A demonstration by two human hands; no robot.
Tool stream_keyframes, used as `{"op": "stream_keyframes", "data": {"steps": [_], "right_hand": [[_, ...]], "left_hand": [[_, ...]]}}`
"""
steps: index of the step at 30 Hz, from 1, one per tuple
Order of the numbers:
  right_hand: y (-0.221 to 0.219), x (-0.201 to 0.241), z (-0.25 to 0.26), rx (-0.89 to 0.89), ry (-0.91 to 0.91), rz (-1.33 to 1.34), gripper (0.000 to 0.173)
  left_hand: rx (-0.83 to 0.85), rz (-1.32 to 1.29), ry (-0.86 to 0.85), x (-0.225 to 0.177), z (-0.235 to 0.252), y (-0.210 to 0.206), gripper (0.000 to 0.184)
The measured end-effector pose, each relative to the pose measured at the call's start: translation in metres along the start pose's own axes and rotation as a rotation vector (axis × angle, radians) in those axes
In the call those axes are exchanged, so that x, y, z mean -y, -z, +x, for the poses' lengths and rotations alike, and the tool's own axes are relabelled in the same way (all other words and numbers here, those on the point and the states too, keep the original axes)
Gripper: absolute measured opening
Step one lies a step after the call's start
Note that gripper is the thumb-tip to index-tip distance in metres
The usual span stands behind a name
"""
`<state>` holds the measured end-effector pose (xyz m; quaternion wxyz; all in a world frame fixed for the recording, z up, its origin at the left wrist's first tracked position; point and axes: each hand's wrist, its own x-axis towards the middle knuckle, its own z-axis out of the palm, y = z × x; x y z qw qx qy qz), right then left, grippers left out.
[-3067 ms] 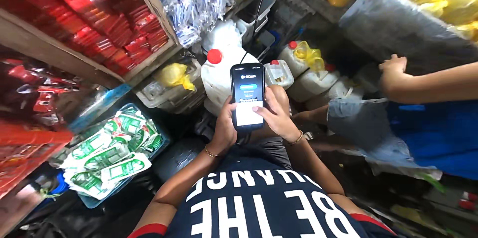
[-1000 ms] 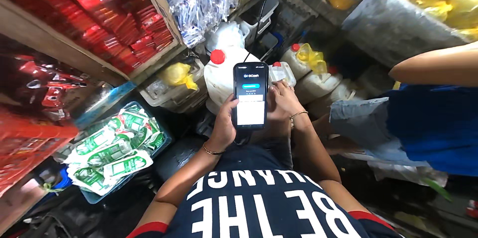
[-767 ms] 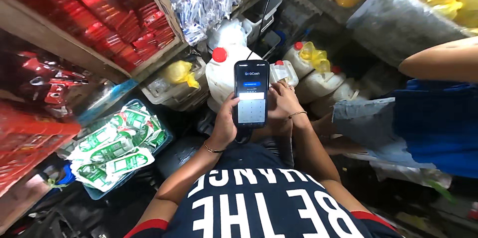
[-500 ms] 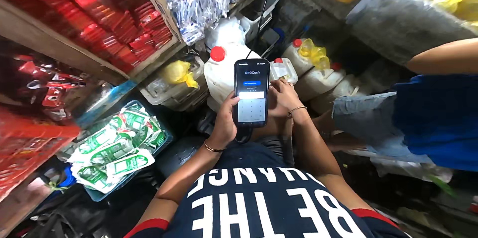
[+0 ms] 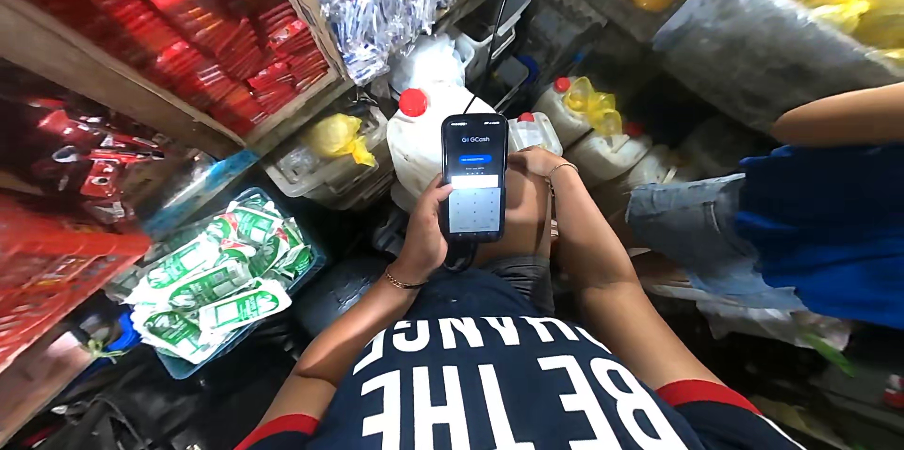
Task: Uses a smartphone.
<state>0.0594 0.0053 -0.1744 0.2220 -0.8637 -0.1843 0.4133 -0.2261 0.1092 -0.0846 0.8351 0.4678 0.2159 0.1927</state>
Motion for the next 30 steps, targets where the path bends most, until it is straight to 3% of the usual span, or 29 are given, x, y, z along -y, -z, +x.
{"op": "stream_keyframes", "data": {"steps": [6,30], "right_hand": [[-0.001,-0.003,0.008,-0.066,0.036,-0.118,0.059],[-0.007,-0.016,0.013,-0.147,0.001,-0.058,0.059]], "left_hand": [[-0.017,0.003,0.02,-0.001,0.0,0.001,0.043],[-0.033,-0.017,-0.003,0.003,0.001,0.003,0.041]]}}
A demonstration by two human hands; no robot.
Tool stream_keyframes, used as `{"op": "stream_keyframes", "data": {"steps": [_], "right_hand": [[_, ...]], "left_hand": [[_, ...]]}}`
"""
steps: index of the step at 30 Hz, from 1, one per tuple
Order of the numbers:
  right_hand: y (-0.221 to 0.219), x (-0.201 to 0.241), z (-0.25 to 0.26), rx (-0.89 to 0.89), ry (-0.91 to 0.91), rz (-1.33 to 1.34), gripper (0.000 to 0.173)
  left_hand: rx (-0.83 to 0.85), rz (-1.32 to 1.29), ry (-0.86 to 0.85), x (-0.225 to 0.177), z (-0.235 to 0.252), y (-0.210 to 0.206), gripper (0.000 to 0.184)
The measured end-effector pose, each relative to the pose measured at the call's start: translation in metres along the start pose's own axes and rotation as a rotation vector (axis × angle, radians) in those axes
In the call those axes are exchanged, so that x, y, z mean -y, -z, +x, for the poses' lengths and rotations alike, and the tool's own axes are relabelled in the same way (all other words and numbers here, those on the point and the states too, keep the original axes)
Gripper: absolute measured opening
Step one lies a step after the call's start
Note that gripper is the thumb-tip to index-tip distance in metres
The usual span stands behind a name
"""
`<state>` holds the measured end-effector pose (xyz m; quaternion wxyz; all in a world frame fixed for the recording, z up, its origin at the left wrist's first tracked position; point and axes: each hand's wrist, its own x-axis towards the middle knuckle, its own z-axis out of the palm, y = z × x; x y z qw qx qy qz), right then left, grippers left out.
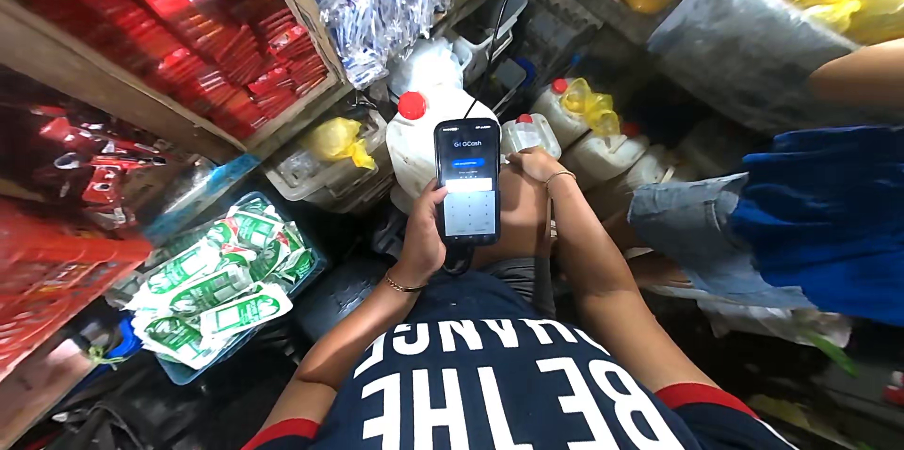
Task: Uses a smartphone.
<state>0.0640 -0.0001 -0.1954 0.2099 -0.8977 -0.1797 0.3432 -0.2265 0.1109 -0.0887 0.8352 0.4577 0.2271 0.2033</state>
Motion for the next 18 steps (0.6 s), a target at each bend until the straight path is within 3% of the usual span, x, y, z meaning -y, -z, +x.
{"op": "stream_keyframes", "data": {"steps": [18], "right_hand": [[0.004,0.007,-0.012,0.017,0.007,0.043,0.057]], "left_hand": [[0.002,0.004,-0.009,0.001,-0.002,-0.002,0.04]]}}
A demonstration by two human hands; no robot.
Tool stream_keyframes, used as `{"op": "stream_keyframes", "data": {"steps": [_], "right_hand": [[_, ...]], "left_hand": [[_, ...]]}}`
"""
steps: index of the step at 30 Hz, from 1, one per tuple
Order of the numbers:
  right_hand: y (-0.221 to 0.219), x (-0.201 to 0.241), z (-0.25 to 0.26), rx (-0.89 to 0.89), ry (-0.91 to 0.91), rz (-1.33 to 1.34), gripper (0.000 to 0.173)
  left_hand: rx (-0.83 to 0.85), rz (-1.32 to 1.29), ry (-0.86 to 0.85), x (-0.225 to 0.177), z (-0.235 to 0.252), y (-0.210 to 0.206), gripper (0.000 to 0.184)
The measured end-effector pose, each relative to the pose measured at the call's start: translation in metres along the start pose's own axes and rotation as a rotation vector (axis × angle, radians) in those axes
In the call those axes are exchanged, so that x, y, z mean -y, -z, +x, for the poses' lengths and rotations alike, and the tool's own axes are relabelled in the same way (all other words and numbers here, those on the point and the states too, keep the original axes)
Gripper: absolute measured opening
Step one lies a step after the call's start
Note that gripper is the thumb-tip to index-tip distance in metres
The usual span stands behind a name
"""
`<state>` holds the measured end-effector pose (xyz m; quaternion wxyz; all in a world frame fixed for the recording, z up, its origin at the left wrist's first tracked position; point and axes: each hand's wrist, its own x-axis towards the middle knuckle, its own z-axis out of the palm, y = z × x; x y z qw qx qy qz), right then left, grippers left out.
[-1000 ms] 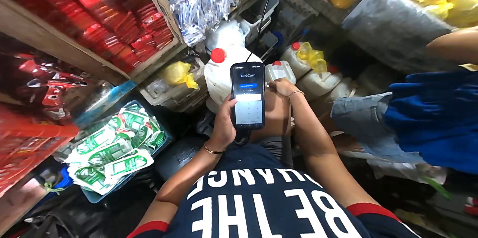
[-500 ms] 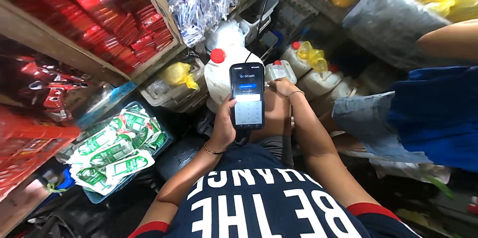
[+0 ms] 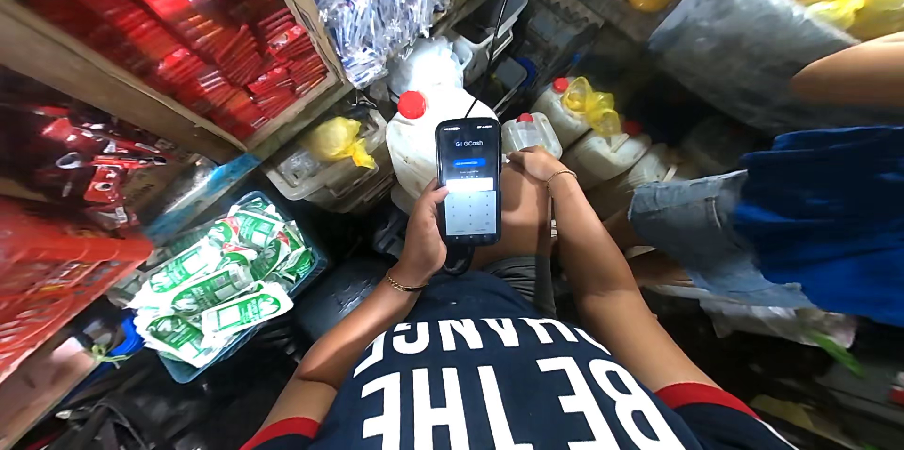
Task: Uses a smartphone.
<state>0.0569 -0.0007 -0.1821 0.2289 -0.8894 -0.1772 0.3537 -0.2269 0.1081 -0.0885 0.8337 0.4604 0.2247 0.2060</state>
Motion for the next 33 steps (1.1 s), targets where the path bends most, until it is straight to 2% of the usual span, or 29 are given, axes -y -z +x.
{"op": "stream_keyframes", "data": {"steps": [33], "right_hand": [[-0.0017,-0.0086,0.0076,0.016,0.007,0.003,0.058]], "left_hand": [[-0.002,0.026,0.001,0.002,-0.0005,0.0006,0.04]]}}
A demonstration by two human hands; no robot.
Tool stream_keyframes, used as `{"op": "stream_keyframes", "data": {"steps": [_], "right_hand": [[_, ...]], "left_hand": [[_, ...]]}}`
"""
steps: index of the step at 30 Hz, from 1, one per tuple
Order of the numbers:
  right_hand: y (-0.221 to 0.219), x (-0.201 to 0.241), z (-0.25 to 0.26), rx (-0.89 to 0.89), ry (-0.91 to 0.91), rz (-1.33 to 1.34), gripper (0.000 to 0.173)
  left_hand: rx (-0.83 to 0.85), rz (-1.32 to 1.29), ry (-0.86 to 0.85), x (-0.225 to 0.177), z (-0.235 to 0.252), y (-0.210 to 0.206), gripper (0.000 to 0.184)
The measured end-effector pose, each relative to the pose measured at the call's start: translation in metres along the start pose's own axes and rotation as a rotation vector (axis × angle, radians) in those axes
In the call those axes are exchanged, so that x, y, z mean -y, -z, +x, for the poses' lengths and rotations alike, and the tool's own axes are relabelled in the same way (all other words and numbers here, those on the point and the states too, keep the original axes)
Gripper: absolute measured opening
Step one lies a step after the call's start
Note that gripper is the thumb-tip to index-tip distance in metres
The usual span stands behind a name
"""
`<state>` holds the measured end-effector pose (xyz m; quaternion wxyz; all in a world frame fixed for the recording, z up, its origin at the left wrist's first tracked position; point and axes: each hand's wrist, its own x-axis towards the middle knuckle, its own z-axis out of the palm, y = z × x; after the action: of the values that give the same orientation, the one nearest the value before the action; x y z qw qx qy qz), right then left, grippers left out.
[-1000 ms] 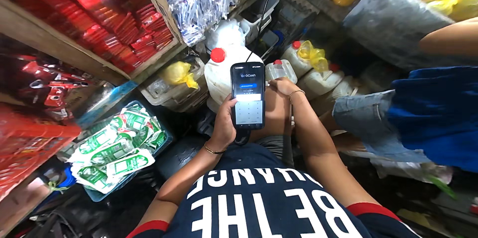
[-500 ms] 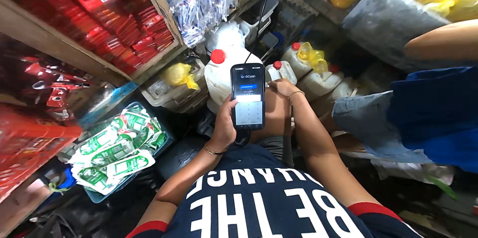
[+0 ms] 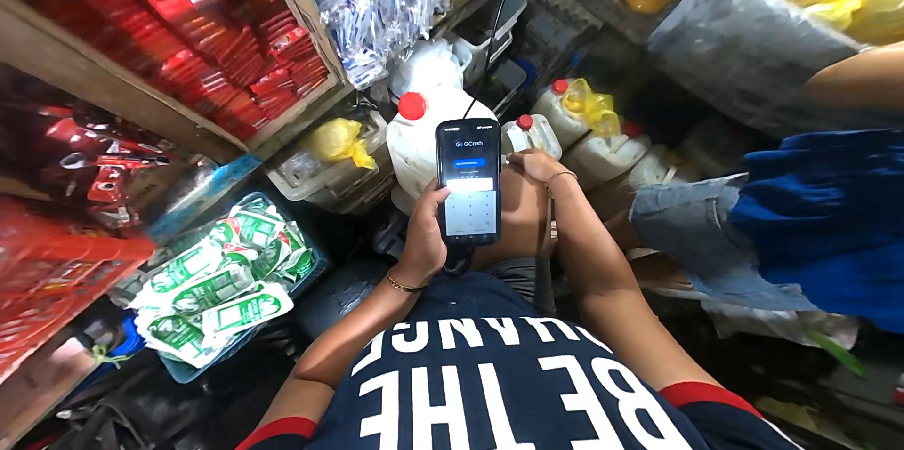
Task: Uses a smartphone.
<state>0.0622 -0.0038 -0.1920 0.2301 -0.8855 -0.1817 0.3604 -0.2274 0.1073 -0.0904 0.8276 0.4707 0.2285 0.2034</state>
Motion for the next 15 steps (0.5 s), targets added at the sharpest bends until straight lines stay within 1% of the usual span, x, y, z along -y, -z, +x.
{"op": "stream_keyframes", "data": {"steps": [8,15], "right_hand": [[0.0002,0.0016,-0.0014,-0.012,-0.001,0.002,0.06],[0.0012,0.0076,-0.008,-0.003,-0.01,0.023,0.058]], "left_hand": [[-0.008,0.012,0.017,0.0,0.0002,-0.0003,0.042],[0.001,0.011,-0.007,0.0001,-0.0001,-0.0001,0.04]]}}
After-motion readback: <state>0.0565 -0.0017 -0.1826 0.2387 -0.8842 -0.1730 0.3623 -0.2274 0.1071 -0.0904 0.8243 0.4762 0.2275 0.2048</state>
